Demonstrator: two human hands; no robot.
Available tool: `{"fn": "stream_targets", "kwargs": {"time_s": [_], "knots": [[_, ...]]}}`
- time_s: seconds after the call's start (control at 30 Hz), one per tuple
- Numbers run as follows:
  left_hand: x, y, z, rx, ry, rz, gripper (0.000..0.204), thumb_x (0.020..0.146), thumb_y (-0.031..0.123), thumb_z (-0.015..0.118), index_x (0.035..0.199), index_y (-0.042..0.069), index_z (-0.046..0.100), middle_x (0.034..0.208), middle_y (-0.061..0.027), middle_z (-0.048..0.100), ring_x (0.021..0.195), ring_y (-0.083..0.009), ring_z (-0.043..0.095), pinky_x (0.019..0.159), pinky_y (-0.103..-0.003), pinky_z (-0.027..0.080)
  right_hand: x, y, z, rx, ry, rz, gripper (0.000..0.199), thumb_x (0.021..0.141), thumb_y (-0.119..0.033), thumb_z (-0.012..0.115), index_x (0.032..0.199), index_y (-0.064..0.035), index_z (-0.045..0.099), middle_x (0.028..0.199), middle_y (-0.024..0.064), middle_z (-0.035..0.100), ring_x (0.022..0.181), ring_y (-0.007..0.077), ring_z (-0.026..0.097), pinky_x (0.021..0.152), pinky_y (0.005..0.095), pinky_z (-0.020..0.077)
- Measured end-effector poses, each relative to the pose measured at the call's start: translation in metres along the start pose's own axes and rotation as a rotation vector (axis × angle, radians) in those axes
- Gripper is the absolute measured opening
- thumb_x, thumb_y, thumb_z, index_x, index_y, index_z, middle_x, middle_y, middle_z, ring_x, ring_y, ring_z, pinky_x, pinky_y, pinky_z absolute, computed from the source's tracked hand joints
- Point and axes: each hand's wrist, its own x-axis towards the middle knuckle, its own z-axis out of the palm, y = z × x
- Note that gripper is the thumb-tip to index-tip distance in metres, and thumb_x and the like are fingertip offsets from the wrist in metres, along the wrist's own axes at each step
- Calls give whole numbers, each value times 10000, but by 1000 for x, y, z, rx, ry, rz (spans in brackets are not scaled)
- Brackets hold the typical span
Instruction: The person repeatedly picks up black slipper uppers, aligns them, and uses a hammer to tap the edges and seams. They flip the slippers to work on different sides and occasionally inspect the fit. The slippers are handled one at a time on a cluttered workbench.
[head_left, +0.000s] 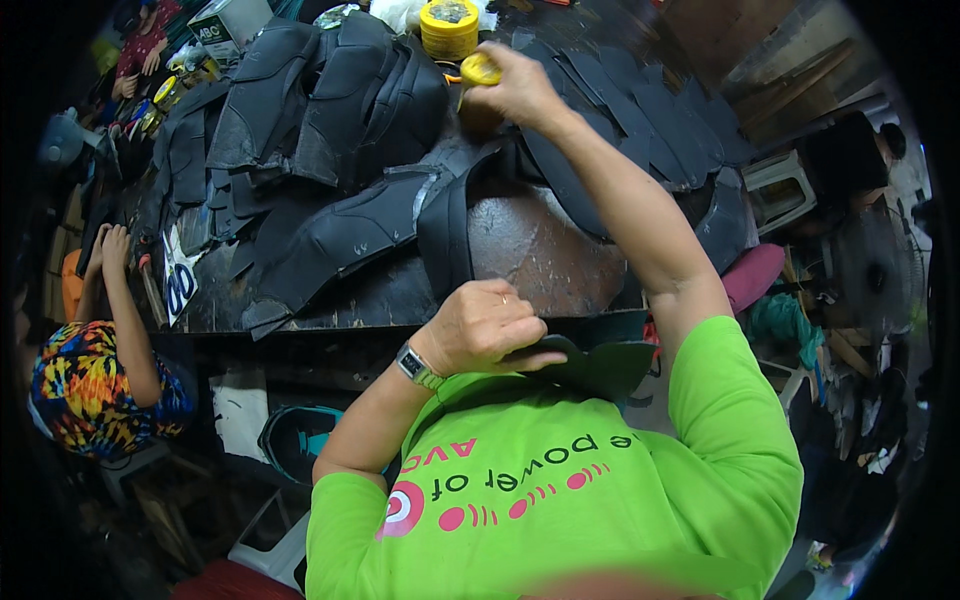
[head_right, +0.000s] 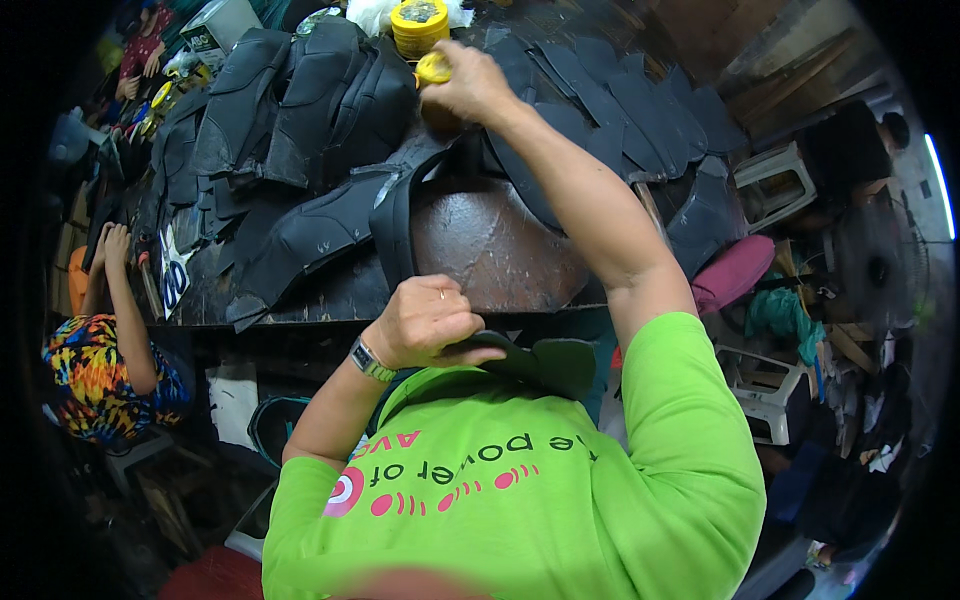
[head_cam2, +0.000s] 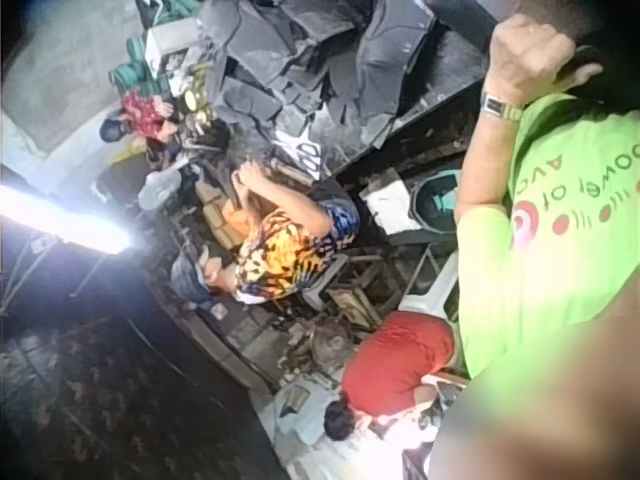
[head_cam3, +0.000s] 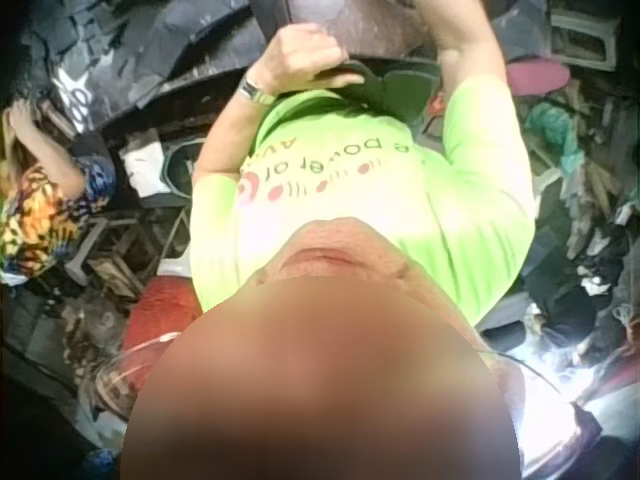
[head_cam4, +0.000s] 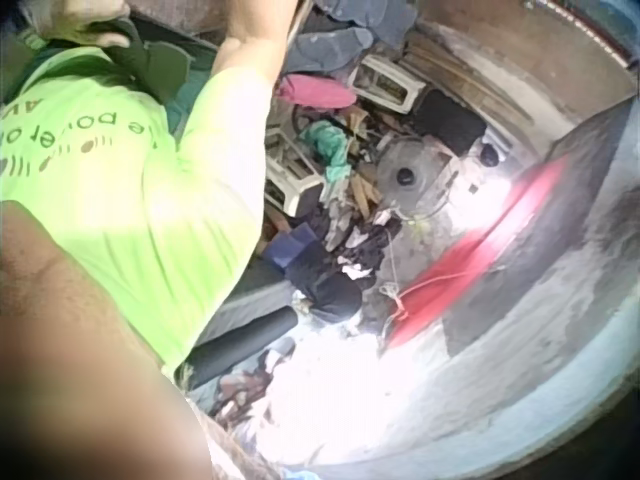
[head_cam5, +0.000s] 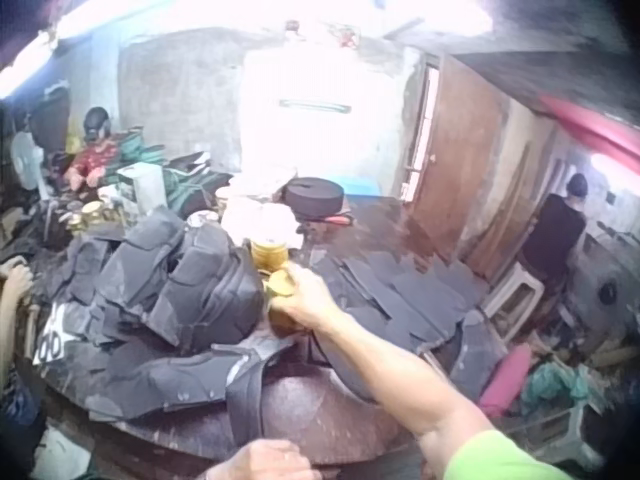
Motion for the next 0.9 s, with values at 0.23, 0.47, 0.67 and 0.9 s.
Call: {"fn": "stream_targets", "kwargs": {"time_s": [0.23, 0.47, 0.67, 0.9], "knots": [[3, 6, 15, -47, -22, 18, 421, 809, 292, 792, 640, 120, 446, 569, -16, 444, 526, -189, 547, 591, -290, 496, 98, 61, -4, -174, 7, 168, 712, 752, -336, 787, 1335, -77, 470, 1231, 258, 626, 1121, 427, 611, 959, 477, 495], [-4, 3, 15, -41, -26, 44, 344, 767, 280, 836, 697, 95, 555, 592, -8, 452, 516, -172, 528, 583, -277, 501, 75, 64, 37, -405, 327, 43, 923, 764, -283, 793, 1506, -39, 301, 1134, 254, 651, 1061, 434, 628, 923, 475, 516], [4, -8, -12, -126, -3, 155, 245, 735, 205, 775, 748, 54, 582, 603, -10, 402, 516, -168, 495, 626, -316, 518, 14, -5, 7, 288, -332, -270, 489, 909, -521, 670, 1091, -71, 724, 939, 153, 727, 823, 254, 699, 757, 363, 556], [1, 30, -80, -160, 197, 62, 239, 579, 208, 665, 671, 35, 528, 570, -13, 435, 468, -151, 450, 552, -330, 509, -53, -29, -27, 590, -1187, 322, 723, 964, -688, 439, 1184, -59, 720, 900, 87, 695, 758, 164, 647, 726, 283, 530]]}}
